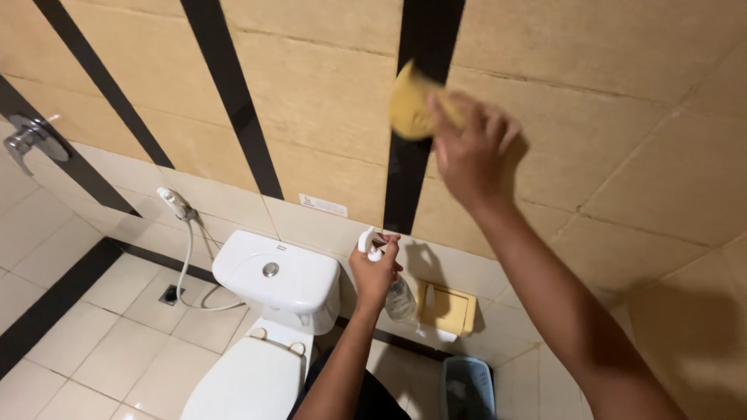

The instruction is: The person cleans a tiled wall in a bathroom using a sponge and a spray bottle. They repeatedly spray the cleaning solution onto the wall and scrub the surface with the sponge, focusing on the vertical grout lines and the tiles themselves.

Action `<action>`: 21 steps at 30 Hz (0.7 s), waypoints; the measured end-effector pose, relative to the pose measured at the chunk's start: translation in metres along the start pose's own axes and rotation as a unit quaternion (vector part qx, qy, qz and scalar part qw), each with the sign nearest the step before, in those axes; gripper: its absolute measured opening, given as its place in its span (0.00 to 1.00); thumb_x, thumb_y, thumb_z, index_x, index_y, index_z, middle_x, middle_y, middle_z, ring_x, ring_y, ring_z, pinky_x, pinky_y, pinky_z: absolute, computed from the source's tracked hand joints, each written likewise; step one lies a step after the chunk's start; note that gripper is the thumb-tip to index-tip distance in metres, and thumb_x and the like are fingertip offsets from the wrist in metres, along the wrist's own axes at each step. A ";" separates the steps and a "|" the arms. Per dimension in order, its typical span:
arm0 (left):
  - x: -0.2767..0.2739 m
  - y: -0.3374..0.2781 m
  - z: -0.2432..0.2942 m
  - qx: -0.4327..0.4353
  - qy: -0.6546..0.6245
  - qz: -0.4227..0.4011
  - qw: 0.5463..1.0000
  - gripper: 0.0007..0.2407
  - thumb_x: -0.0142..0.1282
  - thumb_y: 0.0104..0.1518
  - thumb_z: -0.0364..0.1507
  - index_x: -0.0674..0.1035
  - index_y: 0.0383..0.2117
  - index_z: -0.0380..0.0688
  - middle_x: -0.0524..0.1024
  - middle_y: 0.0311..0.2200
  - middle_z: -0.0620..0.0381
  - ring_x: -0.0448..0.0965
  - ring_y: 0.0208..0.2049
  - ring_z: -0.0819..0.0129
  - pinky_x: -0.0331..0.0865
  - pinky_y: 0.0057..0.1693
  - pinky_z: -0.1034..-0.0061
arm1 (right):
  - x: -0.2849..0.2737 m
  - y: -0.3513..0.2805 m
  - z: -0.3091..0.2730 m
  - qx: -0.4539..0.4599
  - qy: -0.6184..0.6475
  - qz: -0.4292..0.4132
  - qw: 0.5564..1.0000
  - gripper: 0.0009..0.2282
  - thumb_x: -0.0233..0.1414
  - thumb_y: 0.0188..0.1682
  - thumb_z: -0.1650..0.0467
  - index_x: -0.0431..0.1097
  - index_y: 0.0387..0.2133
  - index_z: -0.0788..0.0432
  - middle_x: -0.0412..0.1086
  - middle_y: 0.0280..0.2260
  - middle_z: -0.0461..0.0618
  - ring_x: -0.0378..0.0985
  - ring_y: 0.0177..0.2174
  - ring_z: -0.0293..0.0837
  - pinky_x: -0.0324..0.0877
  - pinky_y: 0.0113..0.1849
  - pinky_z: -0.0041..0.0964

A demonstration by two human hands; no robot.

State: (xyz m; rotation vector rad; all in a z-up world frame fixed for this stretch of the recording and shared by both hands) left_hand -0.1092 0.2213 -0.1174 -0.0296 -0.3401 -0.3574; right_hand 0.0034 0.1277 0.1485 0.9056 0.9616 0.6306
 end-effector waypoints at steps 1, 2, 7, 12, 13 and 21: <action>0.001 -0.004 -0.001 -0.004 0.000 -0.001 1.000 0.06 0.63 0.58 0.26 0.77 0.32 0.37 0.81 0.27 0.49 0.74 0.13 0.73 0.62 0.20 0.78 | 0.011 -0.021 -0.003 0.001 -0.001 -0.004 1.000 0.26 0.62 0.49 0.69 0.71 0.64 0.43 0.64 0.58 0.46 0.64 0.52 0.54 0.58 0.49 0.53; 0.002 -0.006 0.000 -0.004 -0.005 -0.001 1.000 0.06 0.62 0.57 0.26 0.76 0.31 0.37 0.83 0.28 0.51 0.74 0.13 0.74 0.62 0.19 0.78 | 0.028 -0.041 -0.011 -0.021 0.006 -0.042 0.999 0.24 0.59 0.50 0.70 0.70 0.62 0.39 0.65 0.58 0.43 0.65 0.51 0.51 0.58 0.49 0.54; 0.004 -0.014 0.000 0.011 -0.012 0.000 1.000 0.06 0.61 0.57 0.25 0.76 0.31 0.37 0.85 0.31 0.52 0.75 0.13 0.74 0.62 0.19 0.79 | 0.112 -0.170 -0.044 -0.121 0.041 -0.202 0.971 0.25 0.53 0.45 0.69 0.67 0.59 0.38 0.64 0.61 0.42 0.66 0.51 0.47 0.60 0.47 0.56; 0.019 -0.022 0.012 0.042 -0.023 -0.020 0.999 0.06 0.62 0.57 0.24 0.76 0.31 0.35 0.83 0.29 0.49 0.73 0.13 0.75 0.66 0.21 0.79 | 0.125 -0.250 -0.041 -0.099 0.100 -0.137 0.981 0.18 0.55 0.46 0.68 0.75 0.52 0.47 0.64 0.56 0.40 0.62 0.55 0.44 0.56 0.51 0.51; 0.023 -0.024 0.016 0.043 -0.023 -0.023 0.999 0.06 0.62 0.57 0.24 0.76 0.31 0.35 0.83 0.29 0.49 0.73 0.13 0.75 0.66 0.21 0.79 | 0.121 -0.254 -0.038 -0.097 0.098 -0.135 0.981 0.18 0.55 0.46 0.68 0.75 0.52 0.47 0.64 0.56 0.40 0.62 0.55 0.44 0.56 0.51 0.51; 0.051 -0.031 0.033 0.109 0.008 -0.009 0.994 0.09 0.67 0.56 0.27 0.79 0.25 0.33 0.82 0.23 0.51 0.76 0.18 0.78 0.72 0.24 0.80 | 0.138 -0.303 -0.003 -0.065 0.053 -0.327 0.941 0.07 0.56 0.40 0.71 0.79 0.31 0.54 0.63 0.59 0.45 0.60 0.58 0.47 0.53 0.57 0.55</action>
Point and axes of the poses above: each hand's wrist, its own y-axis towards the middle knuckle, its own x-axis out of the palm, z = x × y, the point moved 10 cm from there along y, towards the middle knuckle
